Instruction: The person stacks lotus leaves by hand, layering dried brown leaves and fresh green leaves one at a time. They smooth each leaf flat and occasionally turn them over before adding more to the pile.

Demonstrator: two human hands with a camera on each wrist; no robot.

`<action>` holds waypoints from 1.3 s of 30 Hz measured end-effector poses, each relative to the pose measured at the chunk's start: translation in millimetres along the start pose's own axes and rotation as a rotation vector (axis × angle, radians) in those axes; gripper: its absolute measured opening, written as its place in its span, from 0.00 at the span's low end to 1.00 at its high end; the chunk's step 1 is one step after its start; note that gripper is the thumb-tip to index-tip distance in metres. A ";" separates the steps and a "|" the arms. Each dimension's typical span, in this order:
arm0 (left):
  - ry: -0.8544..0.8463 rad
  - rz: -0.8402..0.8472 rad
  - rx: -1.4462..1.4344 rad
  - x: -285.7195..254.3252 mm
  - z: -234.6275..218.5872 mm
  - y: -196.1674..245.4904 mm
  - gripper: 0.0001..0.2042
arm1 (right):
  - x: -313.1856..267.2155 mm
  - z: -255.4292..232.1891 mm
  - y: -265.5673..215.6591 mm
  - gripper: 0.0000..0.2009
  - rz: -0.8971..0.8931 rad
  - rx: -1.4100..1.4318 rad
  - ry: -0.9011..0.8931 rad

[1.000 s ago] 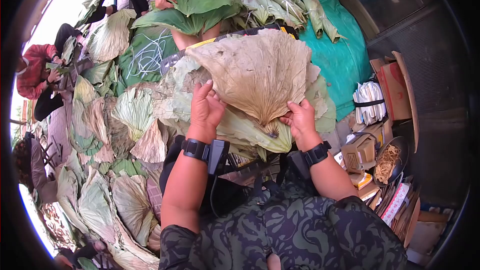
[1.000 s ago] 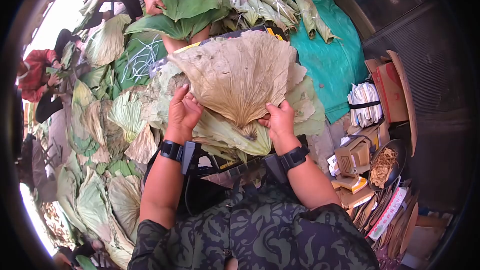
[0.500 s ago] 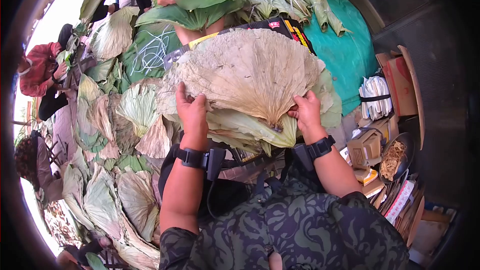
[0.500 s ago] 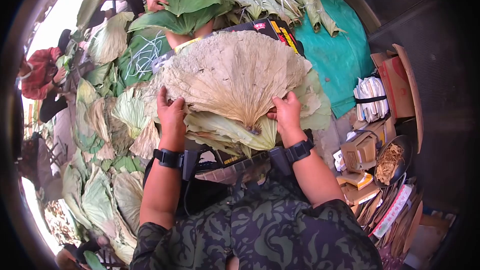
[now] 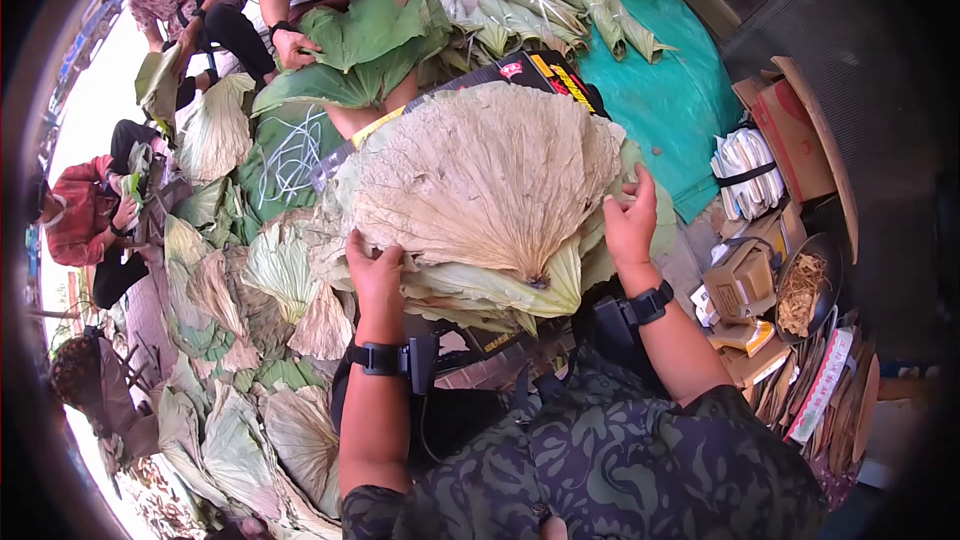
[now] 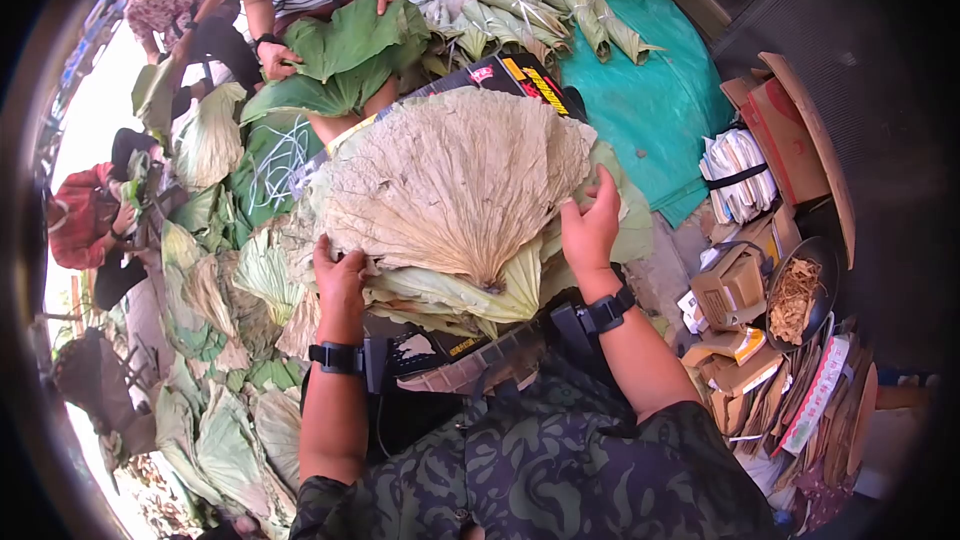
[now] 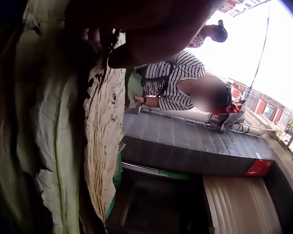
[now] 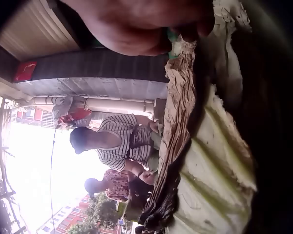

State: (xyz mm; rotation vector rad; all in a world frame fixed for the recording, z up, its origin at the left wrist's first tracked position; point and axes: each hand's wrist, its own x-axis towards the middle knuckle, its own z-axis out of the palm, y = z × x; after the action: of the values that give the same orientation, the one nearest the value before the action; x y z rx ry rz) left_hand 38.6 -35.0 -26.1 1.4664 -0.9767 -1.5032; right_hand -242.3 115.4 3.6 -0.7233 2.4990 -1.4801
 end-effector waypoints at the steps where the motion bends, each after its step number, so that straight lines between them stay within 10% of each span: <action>1: 0.050 -0.010 0.016 -3.5 -0.1 3.9 0.39 | 1.8 0.1 -16.3 0.28 -0.136 -0.015 0.000; 6: 0.398 0.621 0.706 -23.2 5.4 21.8 0.44 | 35.2 27.6 -36.3 0.27 -0.554 -0.157 -0.081; 9: 0.136 1.015 0.842 -36.3 27.2 36.8 0.41 | 46.5 51.6 -38.8 0.30 -0.589 -0.185 -0.134; 12: -0.125 0.983 0.908 -41.7 51.2 25.9 0.37 | 50.1 58.2 -37.5 0.31 -0.640 -0.260 -0.309; 14: -0.473 0.563 1.332 -41.3 56.8 15.4 0.36 | 57.4 64.1 -12.1 0.30 -0.601 -0.383 -0.337; 21: -0.493 0.510 1.397 -39.2 53.8 -0.8 0.36 | 80.1 36.4 67.6 0.30 -0.409 -0.629 -0.501; 39: -0.497 0.510 1.222 -42.5 51.2 32.2 0.31 | 57.9 138.3 -184.3 0.43 -0.949 -0.153 -0.243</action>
State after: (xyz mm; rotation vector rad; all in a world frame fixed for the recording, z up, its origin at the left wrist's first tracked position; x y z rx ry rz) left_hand -11.4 -8.3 21.3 1.3562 -2.6346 -0.8427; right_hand -182.4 -94.0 98.6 -2.1665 2.1532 -1.2530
